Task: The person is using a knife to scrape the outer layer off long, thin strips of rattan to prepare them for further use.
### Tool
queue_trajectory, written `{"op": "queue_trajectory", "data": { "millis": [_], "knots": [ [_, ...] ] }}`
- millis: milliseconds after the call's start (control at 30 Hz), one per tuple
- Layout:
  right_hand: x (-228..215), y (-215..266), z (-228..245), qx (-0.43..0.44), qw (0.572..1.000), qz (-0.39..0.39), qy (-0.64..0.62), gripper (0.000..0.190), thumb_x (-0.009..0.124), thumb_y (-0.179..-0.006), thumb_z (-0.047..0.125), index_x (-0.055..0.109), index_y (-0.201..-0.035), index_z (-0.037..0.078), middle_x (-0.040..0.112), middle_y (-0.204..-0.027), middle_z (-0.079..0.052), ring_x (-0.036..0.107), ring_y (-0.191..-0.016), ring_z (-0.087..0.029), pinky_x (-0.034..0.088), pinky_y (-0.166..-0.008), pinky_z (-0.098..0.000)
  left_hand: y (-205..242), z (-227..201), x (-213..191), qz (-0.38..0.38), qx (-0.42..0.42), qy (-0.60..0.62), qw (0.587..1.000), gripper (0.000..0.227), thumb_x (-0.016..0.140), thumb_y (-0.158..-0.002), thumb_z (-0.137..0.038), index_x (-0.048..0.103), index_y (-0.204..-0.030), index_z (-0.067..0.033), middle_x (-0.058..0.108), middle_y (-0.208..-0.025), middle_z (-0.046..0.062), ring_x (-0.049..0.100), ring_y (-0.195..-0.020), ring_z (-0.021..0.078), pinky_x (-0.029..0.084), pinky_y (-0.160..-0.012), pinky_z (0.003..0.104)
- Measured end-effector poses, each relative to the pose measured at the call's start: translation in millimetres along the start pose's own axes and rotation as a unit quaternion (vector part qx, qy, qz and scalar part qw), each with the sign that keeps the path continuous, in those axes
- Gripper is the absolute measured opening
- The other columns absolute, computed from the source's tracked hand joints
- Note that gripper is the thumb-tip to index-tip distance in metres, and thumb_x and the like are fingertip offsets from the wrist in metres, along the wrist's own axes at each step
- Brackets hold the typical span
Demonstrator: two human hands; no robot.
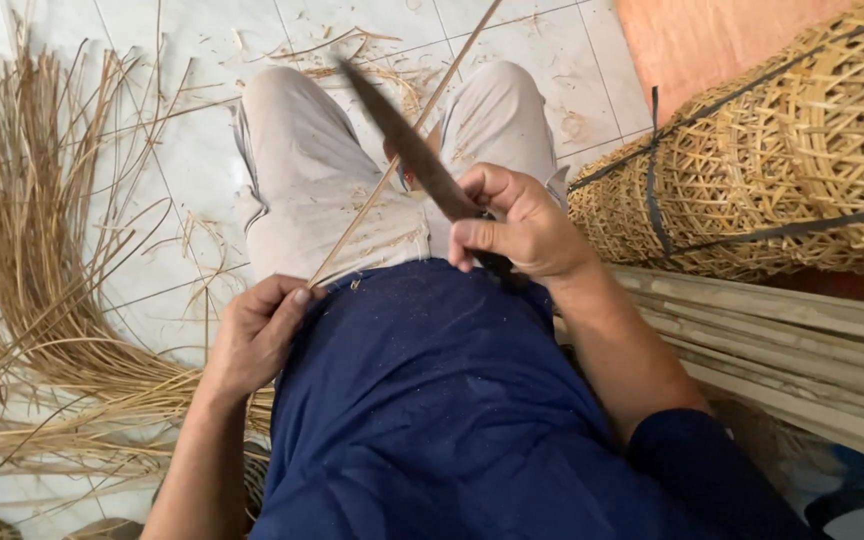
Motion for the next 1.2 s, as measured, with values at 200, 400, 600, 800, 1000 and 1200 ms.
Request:
{"op": "queue_trajectory", "data": {
  "millis": [200,400,600,800,1000,1200],
  "knots": [
    [-25,8,-43,-0.006,0.985,-0.171,-0.035,0.023,0.067,-0.102,0.007,0.064,-0.123,-0.001,0.068,-0.077,-0.023,0.073,-0.068,-0.028,0.064,-0.055,-0.0329,-20,-9,13,-0.003,0.023,0.019,1.0,0.021,0.062,-0.105,-0.016,0.078,-0.102,-0.0034,0.056,-0.059,0.003,0.05,-0.058,0.0085,0.042,-0.053,0.022],
    [-18,34,-56,0.03,0.988,-0.102,0.116,0.047,0.08,-0.088,-0.002,0.061,-0.131,-0.003,0.071,-0.088,-0.016,0.071,-0.07,-0.016,0.061,-0.056,-0.0233,-26,-2,19,-0.001,0.015,0.023,1.0,0.02,0.061,-0.105,-0.017,0.076,-0.103,-0.0037,0.056,-0.059,0.003,0.05,-0.058,0.0089,0.042,-0.051,0.023],
    [-23,17,-43,0.026,0.995,-0.071,0.072,0.043,0.07,-0.095,-0.005,0.06,-0.137,-0.006,0.065,-0.085,-0.016,0.071,-0.056,-0.02,0.06,-0.042,-0.0266,-35,-9,29,0.017,0.03,0.021,0.999,0.021,0.06,-0.105,-0.017,0.076,-0.104,-0.0039,0.056,-0.059,0.004,0.05,-0.058,0.0106,0.043,-0.053,0.024],
    [24,-9,-20,0.081,0.992,0.097,0.012,0.068,0.07,-0.095,0.007,0.041,-0.156,-0.005,0.068,-0.081,-0.015,0.063,-0.053,-0.011,0.052,-0.04,-0.0206,-45,-36,42,0.052,0.059,-0.005,0.997,0.02,0.061,-0.105,-0.017,0.077,-0.101,-0.0066,0.055,-0.057,0.002,0.051,-0.056,0.0104,0.044,-0.052,0.023],
    [30,-15,-26,0.073,0.993,0.09,-0.023,0.05,0.07,-0.094,0.0,0.058,-0.142,-0.006,0.068,-0.076,-0.014,0.064,-0.05,-0.013,0.053,-0.04,-0.0225,-44,-49,44,0.074,0.075,-0.036,0.994,0.019,0.062,-0.104,-0.02,0.077,-0.1,-0.0088,0.057,-0.056,0.005,0.052,-0.057,0.0124,0.046,-0.052,0.027],
    [13,-7,-34,0.067,0.995,0.056,-0.043,0.049,0.071,-0.089,-0.008,0.06,-0.137,-0.009,0.069,-0.075,-0.017,0.065,-0.05,-0.017,0.053,-0.04,-0.0249,-21,-61,36,0.074,0.069,-0.059,0.993,0.02,0.063,-0.102,-0.019,0.078,-0.098,-0.0074,0.06,-0.056,0.011,0.054,-0.057,0.0159,0.05,-0.053,0.032]
  ]
}}
Point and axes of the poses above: each hand's wrist, its own y-axis away from the middle knuckle, its own x-axis out of the palm, z = x × y, the point moved 4 cm from there along -y, towards the middle knuckle
